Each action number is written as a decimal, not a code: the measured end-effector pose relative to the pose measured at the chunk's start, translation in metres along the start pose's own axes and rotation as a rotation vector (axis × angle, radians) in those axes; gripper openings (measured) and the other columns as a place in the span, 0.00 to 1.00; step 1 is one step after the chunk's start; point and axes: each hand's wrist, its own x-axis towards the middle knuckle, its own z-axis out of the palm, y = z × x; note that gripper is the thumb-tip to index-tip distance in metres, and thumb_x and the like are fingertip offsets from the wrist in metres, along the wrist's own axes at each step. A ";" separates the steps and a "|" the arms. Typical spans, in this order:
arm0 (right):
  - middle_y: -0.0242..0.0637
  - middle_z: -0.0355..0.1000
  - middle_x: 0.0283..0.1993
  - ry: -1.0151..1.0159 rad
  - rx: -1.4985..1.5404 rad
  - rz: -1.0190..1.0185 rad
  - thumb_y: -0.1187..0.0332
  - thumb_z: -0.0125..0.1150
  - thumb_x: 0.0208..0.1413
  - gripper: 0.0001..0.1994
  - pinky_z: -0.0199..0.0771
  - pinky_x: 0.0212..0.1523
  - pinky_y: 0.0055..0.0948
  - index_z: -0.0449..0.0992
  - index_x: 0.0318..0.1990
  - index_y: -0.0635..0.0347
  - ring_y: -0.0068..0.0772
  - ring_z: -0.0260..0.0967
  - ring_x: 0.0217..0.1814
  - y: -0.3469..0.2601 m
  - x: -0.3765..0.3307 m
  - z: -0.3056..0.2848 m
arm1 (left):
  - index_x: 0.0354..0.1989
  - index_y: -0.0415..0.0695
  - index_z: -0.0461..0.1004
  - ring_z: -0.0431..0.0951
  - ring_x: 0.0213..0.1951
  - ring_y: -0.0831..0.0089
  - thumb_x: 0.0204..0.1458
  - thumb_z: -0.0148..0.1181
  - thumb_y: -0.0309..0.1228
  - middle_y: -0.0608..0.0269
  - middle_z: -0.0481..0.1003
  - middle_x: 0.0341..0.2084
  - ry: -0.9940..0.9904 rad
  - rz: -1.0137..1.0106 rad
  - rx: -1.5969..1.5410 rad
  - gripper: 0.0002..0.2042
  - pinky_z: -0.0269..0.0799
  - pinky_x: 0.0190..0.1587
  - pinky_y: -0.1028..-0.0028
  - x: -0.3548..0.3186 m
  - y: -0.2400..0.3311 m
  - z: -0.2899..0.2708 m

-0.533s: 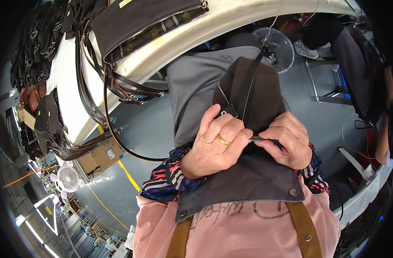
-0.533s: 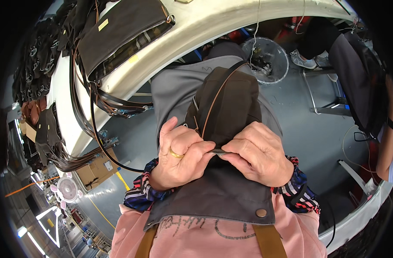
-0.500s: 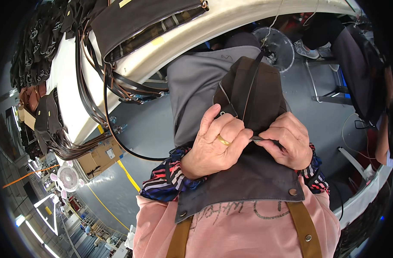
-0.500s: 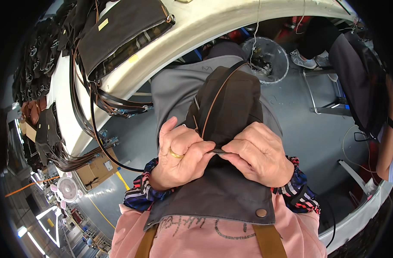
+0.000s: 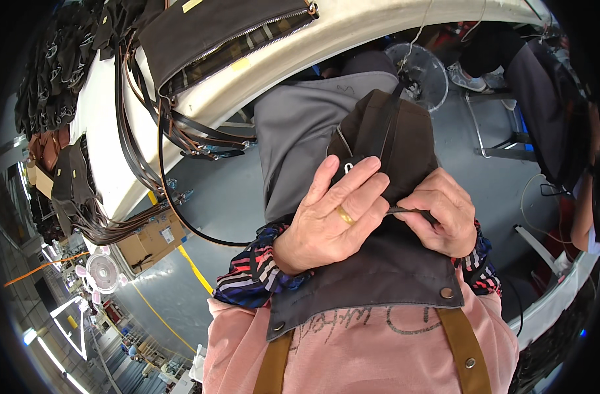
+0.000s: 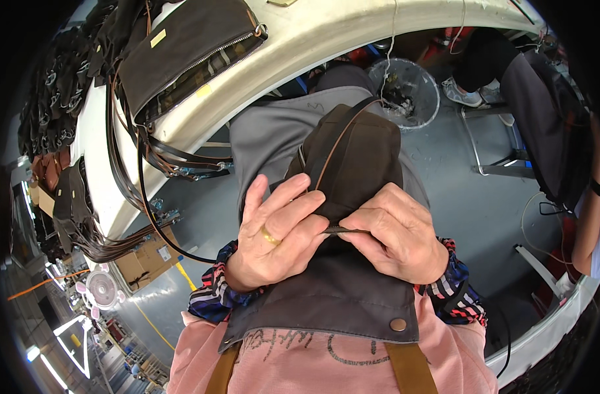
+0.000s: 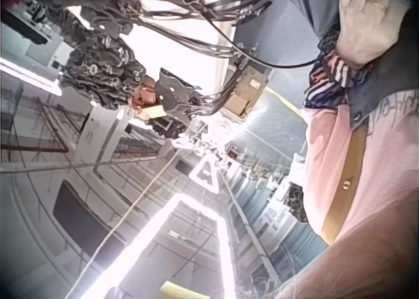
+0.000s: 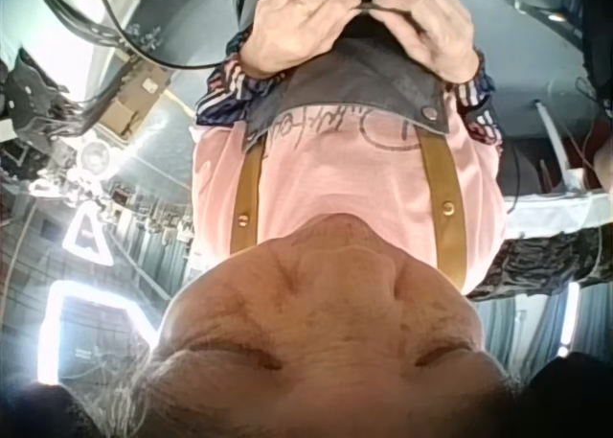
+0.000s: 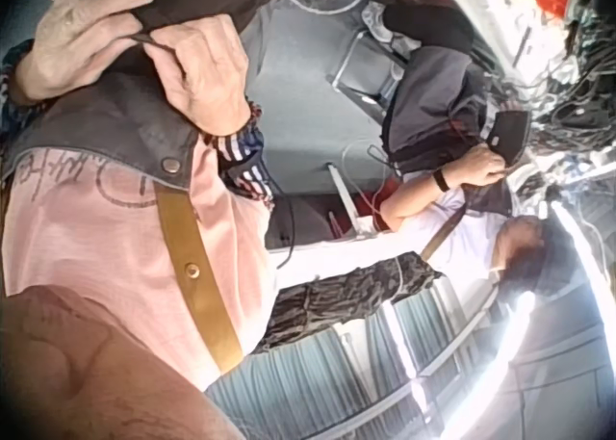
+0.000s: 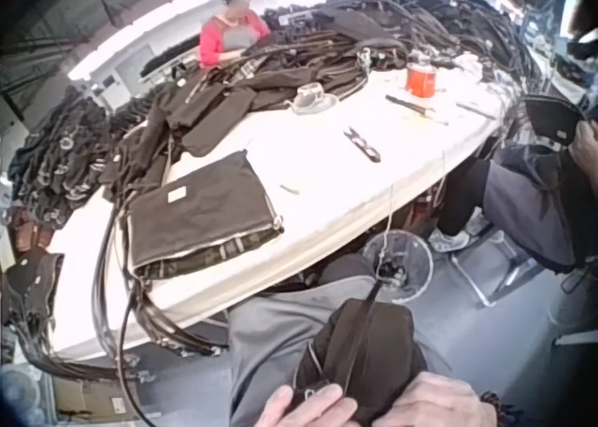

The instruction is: The worker is assembling and finishing components of a leather bag by applying markings and glue/sealant.

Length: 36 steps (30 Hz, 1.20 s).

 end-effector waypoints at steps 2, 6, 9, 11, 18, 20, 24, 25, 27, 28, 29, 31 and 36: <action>0.33 0.68 0.24 0.038 0.009 0.009 0.76 0.70 0.33 0.13 0.63 0.22 0.25 0.74 0.29 0.61 0.31 0.63 0.23 -0.001 0.003 -0.002 | 0.29 0.43 0.75 0.72 0.48 0.61 0.35 0.66 0.26 0.60 0.73 0.37 -0.014 -0.030 -0.091 0.10 0.50 0.61 0.58 0.001 -0.002 0.000; 0.33 0.69 0.24 0.043 0.006 0.009 0.76 0.70 0.32 0.13 0.62 0.22 0.25 0.74 0.29 0.60 0.31 0.63 0.23 -0.002 0.018 -0.007 | 0.29 0.40 0.73 0.75 0.43 0.59 0.35 0.66 0.23 0.57 0.73 0.35 0.008 -0.116 -0.278 0.10 0.58 0.57 0.59 0.010 -0.003 -0.005; 0.33 0.69 0.24 0.043 -0.003 -0.035 0.76 0.71 0.32 0.13 0.63 0.23 0.25 0.74 0.29 0.59 0.31 0.64 0.23 -0.004 0.034 -0.007 | 0.29 0.38 0.72 0.76 0.38 0.59 0.34 0.64 0.20 0.56 0.73 0.32 0.124 -0.154 -0.320 0.11 0.69 0.46 0.62 0.016 -0.003 -0.006; 0.32 0.69 0.25 0.030 0.015 -0.059 0.76 0.70 0.32 0.12 0.63 0.23 0.25 0.74 0.29 0.59 0.31 0.64 0.24 -0.003 0.050 -0.006 | 0.30 0.37 0.71 0.75 0.34 0.59 0.34 0.63 0.17 0.55 0.72 0.30 0.214 -0.106 -0.270 0.12 0.72 0.36 0.67 0.020 -0.009 -0.010; 0.34 0.70 0.26 -0.118 0.290 0.029 0.77 0.66 0.38 0.08 0.64 0.29 0.24 0.74 0.29 0.61 0.30 0.65 0.26 0.002 0.114 0.007 | 0.31 0.38 0.69 0.74 0.31 0.59 0.36 0.61 0.16 0.55 0.72 0.29 0.323 -0.225 -0.066 0.12 0.71 0.34 0.69 0.030 -0.031 -0.043; 0.34 0.70 0.26 -0.092 0.268 0.057 0.77 0.65 0.40 0.07 0.64 0.29 0.24 0.74 0.29 0.62 0.29 0.66 0.27 0.010 0.133 0.014 | 0.31 0.38 0.68 0.73 0.32 0.59 0.37 0.60 0.16 0.55 0.71 0.29 0.350 -0.262 -0.039 0.11 0.70 0.34 0.69 0.040 -0.051 -0.042; 0.33 0.69 0.29 0.006 0.343 0.214 0.78 0.62 0.45 0.05 0.66 0.32 0.21 0.74 0.32 0.64 0.23 0.66 0.30 0.051 0.156 0.038 | 0.31 0.37 0.67 0.71 0.32 0.59 0.41 0.57 0.16 0.55 0.69 0.28 0.360 -0.300 -0.015 0.09 0.68 0.34 0.68 0.057 -0.103 -0.020; 0.33 0.69 0.29 0.037 0.373 0.256 0.78 0.62 0.45 0.05 0.65 0.33 0.21 0.74 0.32 0.64 0.22 0.66 0.30 0.063 0.159 0.043 | 0.31 0.37 0.67 0.71 0.32 0.58 0.41 0.57 0.16 0.54 0.69 0.28 0.394 -0.298 -0.041 0.09 0.68 0.34 0.68 0.064 -0.114 -0.013; 0.32 0.69 0.29 0.061 0.420 0.326 0.78 0.62 0.46 0.05 0.65 0.33 0.20 0.74 0.32 0.65 0.21 0.66 0.31 0.075 0.166 0.046 | 0.32 0.37 0.67 0.71 0.32 0.58 0.41 0.57 0.16 0.53 0.69 0.28 0.397 -0.280 -0.043 0.09 0.68 0.34 0.68 0.073 -0.132 -0.005; 0.32 0.69 0.28 0.089 0.364 0.289 0.78 0.62 0.46 0.05 0.65 0.33 0.20 0.74 0.32 0.65 0.21 0.66 0.31 0.078 0.170 0.047 | 0.32 0.37 0.67 0.71 0.31 0.58 0.42 0.57 0.17 0.53 0.69 0.29 0.388 -0.301 -0.066 0.09 0.68 0.34 0.68 0.074 -0.137 -0.004; 0.32 0.68 0.28 0.114 0.308 0.253 0.78 0.62 0.46 0.05 0.65 0.33 0.20 0.74 0.32 0.65 0.21 0.65 0.32 0.082 0.172 0.048 | 0.32 0.37 0.67 0.71 0.31 0.58 0.42 0.57 0.17 0.53 0.69 0.29 0.386 -0.303 -0.076 0.09 0.68 0.34 0.68 0.076 -0.140 -0.003; 0.32 0.68 0.27 0.130 0.272 0.239 0.77 0.63 0.45 0.05 0.65 0.32 0.21 0.74 0.31 0.64 0.24 0.65 0.31 0.090 0.175 0.049 | 0.31 0.37 0.65 0.69 0.36 0.56 0.41 0.57 0.19 0.53 0.68 0.31 0.309 -0.374 -0.156 0.09 0.67 0.39 0.66 0.079 -0.146 -0.003; 0.33 0.69 0.27 0.189 0.162 0.199 0.78 0.64 0.42 0.06 0.64 0.30 0.24 0.73 0.29 0.63 0.29 0.65 0.29 0.099 0.176 0.053 | 0.33 0.38 0.65 0.68 0.38 0.56 0.41 0.57 0.19 0.54 0.68 0.32 0.234 -0.363 -0.137 0.10 0.65 0.42 0.65 0.083 -0.154 -0.005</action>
